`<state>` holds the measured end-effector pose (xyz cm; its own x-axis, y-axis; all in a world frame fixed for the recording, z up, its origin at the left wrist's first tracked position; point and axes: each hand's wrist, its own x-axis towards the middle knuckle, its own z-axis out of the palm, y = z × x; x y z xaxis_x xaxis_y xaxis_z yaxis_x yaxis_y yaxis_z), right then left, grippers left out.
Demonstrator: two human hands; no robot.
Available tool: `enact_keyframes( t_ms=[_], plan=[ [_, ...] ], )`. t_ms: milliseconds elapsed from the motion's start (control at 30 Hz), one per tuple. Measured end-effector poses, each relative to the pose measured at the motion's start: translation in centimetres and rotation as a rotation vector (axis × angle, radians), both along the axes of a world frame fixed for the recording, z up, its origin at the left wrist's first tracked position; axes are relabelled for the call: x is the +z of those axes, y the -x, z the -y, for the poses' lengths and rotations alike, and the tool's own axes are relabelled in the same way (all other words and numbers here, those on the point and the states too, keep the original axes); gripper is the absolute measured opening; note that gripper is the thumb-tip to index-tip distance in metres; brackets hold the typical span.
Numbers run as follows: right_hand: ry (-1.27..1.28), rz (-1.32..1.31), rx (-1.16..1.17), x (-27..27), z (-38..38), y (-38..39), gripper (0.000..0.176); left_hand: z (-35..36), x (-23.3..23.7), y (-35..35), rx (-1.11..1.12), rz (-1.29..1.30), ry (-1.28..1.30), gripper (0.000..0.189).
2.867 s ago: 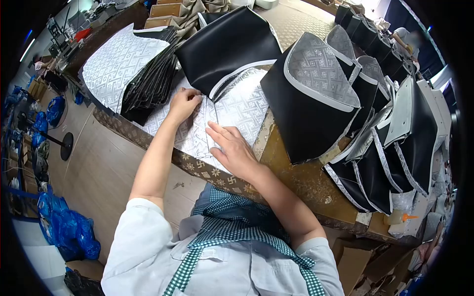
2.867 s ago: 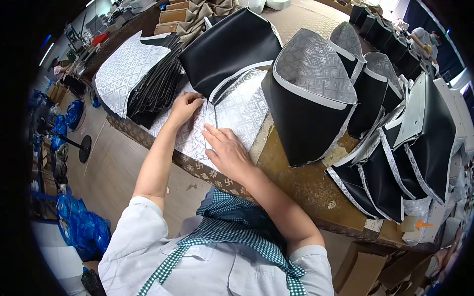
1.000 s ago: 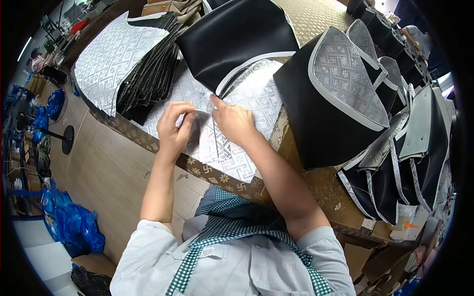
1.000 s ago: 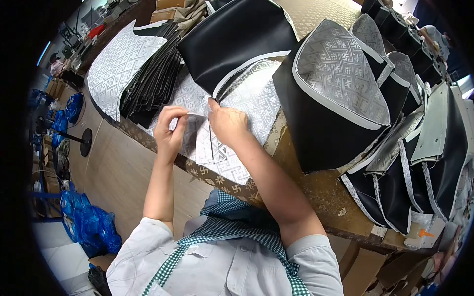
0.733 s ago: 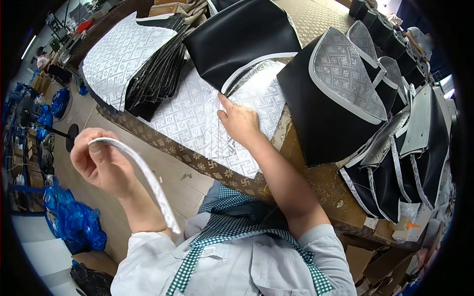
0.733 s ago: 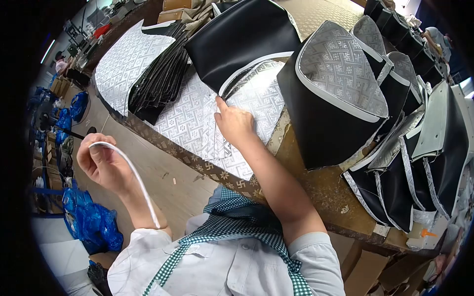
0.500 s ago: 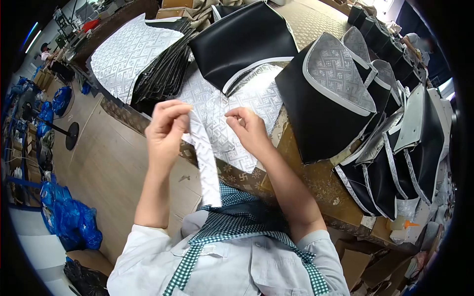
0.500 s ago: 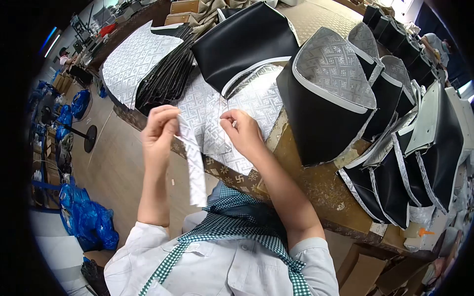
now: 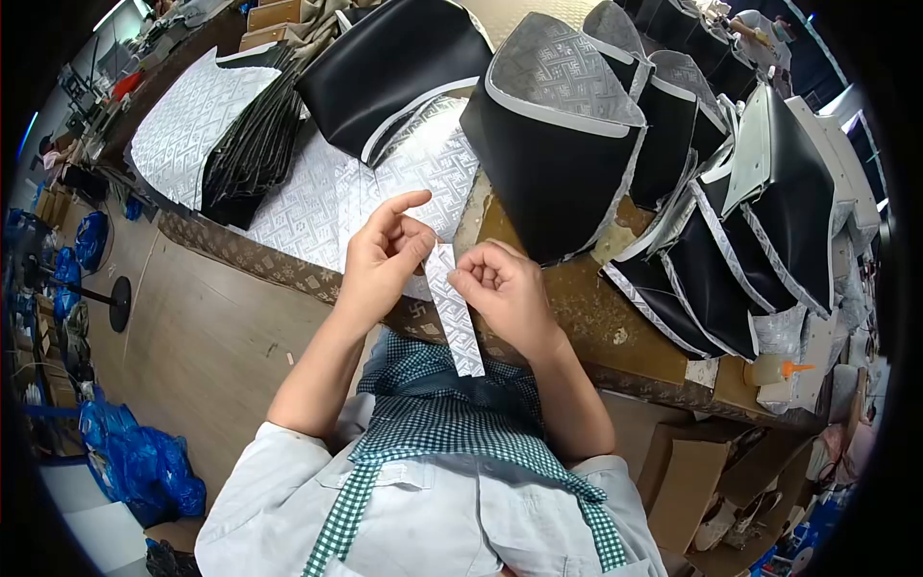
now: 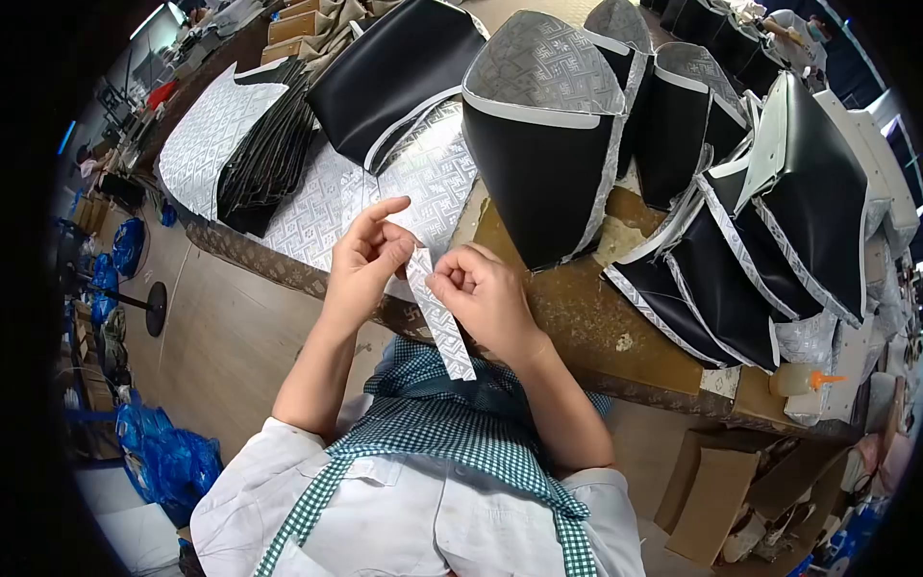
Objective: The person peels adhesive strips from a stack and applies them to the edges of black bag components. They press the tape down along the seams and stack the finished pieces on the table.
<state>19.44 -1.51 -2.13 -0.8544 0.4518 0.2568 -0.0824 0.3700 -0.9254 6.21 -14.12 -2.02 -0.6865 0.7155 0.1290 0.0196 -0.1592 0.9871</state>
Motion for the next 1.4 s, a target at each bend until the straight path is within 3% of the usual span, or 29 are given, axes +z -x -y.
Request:
enact_keyframes(
  t_ms=[100,167,267,400,467,533,667,733,833,967,1067,1133,1200,1300,1367,1400],
  plan=[
    [-0.079,-0.055,-0.018,-0.5,0.8,-0.8,0.009,-1.1,-1.6,-0.6,-0.042,-0.037,0.049,0.032],
    [0.231,-0.080,0.144,-0.2,1.2,-2.0,0.010,-1.9,-2.5,-0.5,0.052,-0.104,0.127,0.029],
    [0.114,-0.157,0.200,2.9,2.2,-4.5,0.012,-3.0,-5.4,2.5,0.167,-0.343,0.219,0.024],
    [0.389,-0.764,0.266,4.2,0.5,-9.9,0.020,-4.8,-4.0,4.8,0.326,-0.592,0.244,0.018],
    [0.484,-0.978,0.443,5.9,-2.1,-12.9,0.018,-6.0,-4.2,6.2,0.323,-0.615,0.251,0.016],
    [0.450,-1.014,0.279,7.0,-2.9,-15.3,0.019,-7.0,-4.2,6.7,0.296,-0.800,0.204,0.014],
    [0.450,-0.837,-0.056,5.8,-2.9,-15.8,0.035,-8.1,-6.2,9.1,0.070,-1.042,0.397,0.014],
    [0.455,-0.704,-0.112,4.2,-3.1,-15.4,0.029,-7.9,-5.6,9.6,0.080,-1.249,0.426,0.009],
    [0.455,-0.548,-0.182,1.9,-4.5,-14.3,0.013,-7.6,-6.1,9.6,0.142,-1.332,0.410,0.010],
    [0.508,-0.356,-0.190,1.5,-6.0,-12.6,0.011,-7.1,-5.6,9.4,0.198,-1.276,0.457,0.034],
    [0.451,-0.326,-0.139,1.8,-7.5,-11.8,0.011,-7.4,-0.4,6.5,0.311,-1.145,0.139,0.029],
    [0.457,-0.302,-0.123,2.6,-8.7,-11.2,0.011,-7.9,4.1,3.7,0.275,-1.054,-0.038,0.029],
    [0.426,-0.258,-0.122,3.6,-9.8,-10.4,0.011,-8.8,8.0,1.1,0.235,-1.120,-0.156,0.030],
    [0.442,-0.261,-0.016,4.3,-12.1,-8.8,0.010,-11.5,12.1,-0.7,0.170,-1.369,-0.116,0.034],
    [0.456,-0.261,0.033,5.2,-12.8,-8.0,0.010,-13.5,14.0,-1.4,-0.035,-1.289,0.070,0.035],
    [0.480,-0.247,0.036,5.4,-13.1,-7.7,0.010,-14.8,14.4,-1.7,-0.171,-1.048,0.135,0.037]
  ],
)
